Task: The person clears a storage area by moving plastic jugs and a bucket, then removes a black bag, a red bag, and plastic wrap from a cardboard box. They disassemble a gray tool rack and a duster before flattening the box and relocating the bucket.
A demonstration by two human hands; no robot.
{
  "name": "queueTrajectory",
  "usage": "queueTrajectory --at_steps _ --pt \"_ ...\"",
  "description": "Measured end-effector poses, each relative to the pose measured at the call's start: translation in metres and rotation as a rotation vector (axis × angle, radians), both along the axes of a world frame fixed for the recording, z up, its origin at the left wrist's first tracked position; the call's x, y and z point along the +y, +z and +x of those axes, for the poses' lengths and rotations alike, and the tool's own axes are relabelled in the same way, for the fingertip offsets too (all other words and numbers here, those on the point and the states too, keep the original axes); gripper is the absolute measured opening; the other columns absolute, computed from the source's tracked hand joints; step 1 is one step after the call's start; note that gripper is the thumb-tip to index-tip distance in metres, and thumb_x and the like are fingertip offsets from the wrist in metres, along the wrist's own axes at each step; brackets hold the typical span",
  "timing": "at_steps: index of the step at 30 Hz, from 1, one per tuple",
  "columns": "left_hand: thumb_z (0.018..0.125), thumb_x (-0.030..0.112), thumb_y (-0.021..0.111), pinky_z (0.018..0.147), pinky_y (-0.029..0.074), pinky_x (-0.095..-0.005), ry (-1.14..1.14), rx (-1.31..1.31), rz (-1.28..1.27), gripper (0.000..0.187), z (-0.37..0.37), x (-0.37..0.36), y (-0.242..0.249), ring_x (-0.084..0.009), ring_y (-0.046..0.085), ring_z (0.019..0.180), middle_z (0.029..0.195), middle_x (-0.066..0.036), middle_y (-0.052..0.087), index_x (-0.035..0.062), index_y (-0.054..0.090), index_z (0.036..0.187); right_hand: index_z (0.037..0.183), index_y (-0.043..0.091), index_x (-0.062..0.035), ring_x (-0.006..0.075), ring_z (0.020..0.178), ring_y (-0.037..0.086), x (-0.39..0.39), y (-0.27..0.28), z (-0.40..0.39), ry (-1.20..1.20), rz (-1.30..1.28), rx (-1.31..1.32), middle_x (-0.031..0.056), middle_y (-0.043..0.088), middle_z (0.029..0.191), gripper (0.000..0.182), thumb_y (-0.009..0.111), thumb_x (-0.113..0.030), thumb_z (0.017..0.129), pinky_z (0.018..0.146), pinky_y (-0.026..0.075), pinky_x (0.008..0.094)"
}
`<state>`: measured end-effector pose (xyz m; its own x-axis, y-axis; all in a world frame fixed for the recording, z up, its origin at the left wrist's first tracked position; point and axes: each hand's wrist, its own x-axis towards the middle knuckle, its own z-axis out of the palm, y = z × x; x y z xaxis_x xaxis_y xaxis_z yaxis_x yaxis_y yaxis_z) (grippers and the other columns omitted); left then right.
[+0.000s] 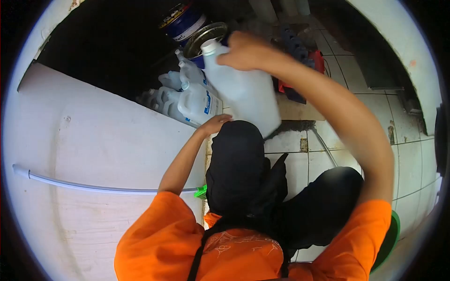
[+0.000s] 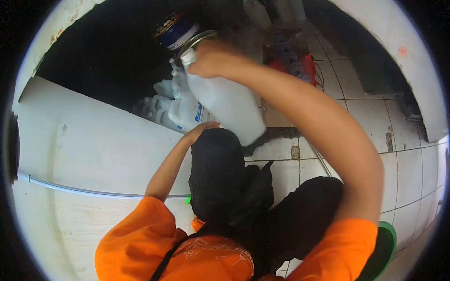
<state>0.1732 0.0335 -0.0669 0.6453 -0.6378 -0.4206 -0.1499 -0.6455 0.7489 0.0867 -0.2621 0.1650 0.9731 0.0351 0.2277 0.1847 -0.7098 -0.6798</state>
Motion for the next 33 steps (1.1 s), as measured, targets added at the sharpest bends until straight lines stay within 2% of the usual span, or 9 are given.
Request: queueTrajectory --at_steps 4,8,11,16,19,22,24,27,33 --pt "0.091 0.032 0.053 0.098 0.043 -0.0359 -0.169 -0.343 0.401 0.045 0.025 0.079 -0.079 -0.0339 0.055 0.116 0.121 -0.02 0.06 -0.0001 0.057 0.122 0.103 0.067 0.0034 0.0325 0.098 0.066 0.069 -0.077 0.11 0.05 0.063 0.056 0.0241 0.066 0.105 0.063 0.07 -0.047 0.065 0.085 0.052 0.0396" --pt "0.091 0.031 0.048 0.099 0.042 -0.0372 -0.18 -0.424 0.609 0.044 -0.018 0.075 -0.018 -0.035 0.055 0.116 0.119 -0.021 0.061 -0.0009 0.059 0.118 0.107 0.066 0.0019 0.033 0.104 0.064 0.132 -0.171 0.155 -0.063 0.222 0.26 0.022 0.064 0.112 0.064 0.07 -0.049 0.069 0.089 0.051 0.0389" --pt "0.09 0.031 0.046 0.105 0.034 -0.0418 -0.1 -0.191 -0.101 0.042 -0.052 0.045 -0.004 -0.0333 0.048 0.124 0.128 -0.019 0.056 0.0038 0.058 0.12 0.123 0.055 -0.0013 0.0368 0.119 0.054 0.168 -0.215 0.15 -0.069 0.443 0.485 0.0208 0.055 0.128 0.06 0.068 -0.041 0.079 0.098 0.045 0.049" --pt "0.09 0.031 0.046 0.107 0.03 -0.043 -0.191 -0.471 -0.039 0.043 -0.008 0.013 -0.083 -0.0329 0.044 0.127 0.131 -0.017 0.053 0.0064 0.056 0.124 0.122 0.055 -0.002 0.0381 0.12 0.051 0.189 -0.239 0.16 -0.022 0.433 0.438 0.0213 0.055 0.126 0.059 0.061 -0.047 0.084 0.099 0.041 0.0561" --pt "0.09 0.031 0.046 0.109 0.027 -0.0438 -0.225 -0.644 -0.016 0.044 0.039 -0.001 -0.124 -0.0327 0.042 0.128 0.134 -0.016 0.051 0.0079 0.055 0.126 0.118 0.058 0.0 0.0367 0.109 0.06 0.166 -0.232 0.146 -0.14 0.365 0.334 0.0243 0.061 0.115 0.054 0.054 -0.046 0.089 0.093 0.048 0.0443" --pt "0.09 0.032 0.046 0.11 0.025 -0.0446 -0.102 -0.432 -0.434 0.044 0.088 -0.003 -0.169 -0.0325 0.039 0.13 0.136 -0.016 0.049 0.0095 0.054 0.128 0.13 0.048 -0.0046 0.0361 0.115 0.056 0.161 -0.264 0.146 -0.396 0.371 0.35 0.0241 0.057 0.123 0.057 0.052 -0.044 0.09 0.097 0.045 0.0452" --pt "0.089 0.035 0.047 0.11 0.019 -0.0526 -0.729 -1.241 0.997 0.049 0.069 -0.038 -0.108 -0.0321 0.034 0.132 0.141 -0.013 0.044 0.0139 0.048 0.134 0.133 0.047 -0.0114 0.0352 0.122 0.049 0.159 -0.282 0.144 -0.455 0.522 0.542 0.0183 0.055 0.126 0.055 0.052 -0.043 0.088 0.098 0.042 0.0506" --pt "0.088 0.04 0.05 0.111 0.013 -0.0578 -0.712 -1.201 0.975 0.057 0.074 -0.038 -0.106 -0.0323 0.03 0.136 0.145 -0.012 0.039 0.014 0.044 0.139 0.139 0.039 -0.0161 0.0347 0.124 0.048 0.165 -0.316 0.148 -0.338 0.556 0.583 0.0191 0.053 0.13 0.062 0.05 -0.047 0.087 0.099 0.042 0.0498" --pt "0.087 0.043 0.052 0.111 0.009 -0.0592 -0.689 -1.268 1.078 0.062 0.076 -0.03 -0.098 -0.0318 0.026 0.138 0.147 -0.01 0.036 0.0144 0.041 0.141 0.137 0.035 -0.0012 0.035 0.119 0.054 0.179 -0.332 0.151 -0.181 0.546 0.471 0.0209 0.055 0.129 0.073 0.051 -0.049 0.085 0.101 0.042 0.044"
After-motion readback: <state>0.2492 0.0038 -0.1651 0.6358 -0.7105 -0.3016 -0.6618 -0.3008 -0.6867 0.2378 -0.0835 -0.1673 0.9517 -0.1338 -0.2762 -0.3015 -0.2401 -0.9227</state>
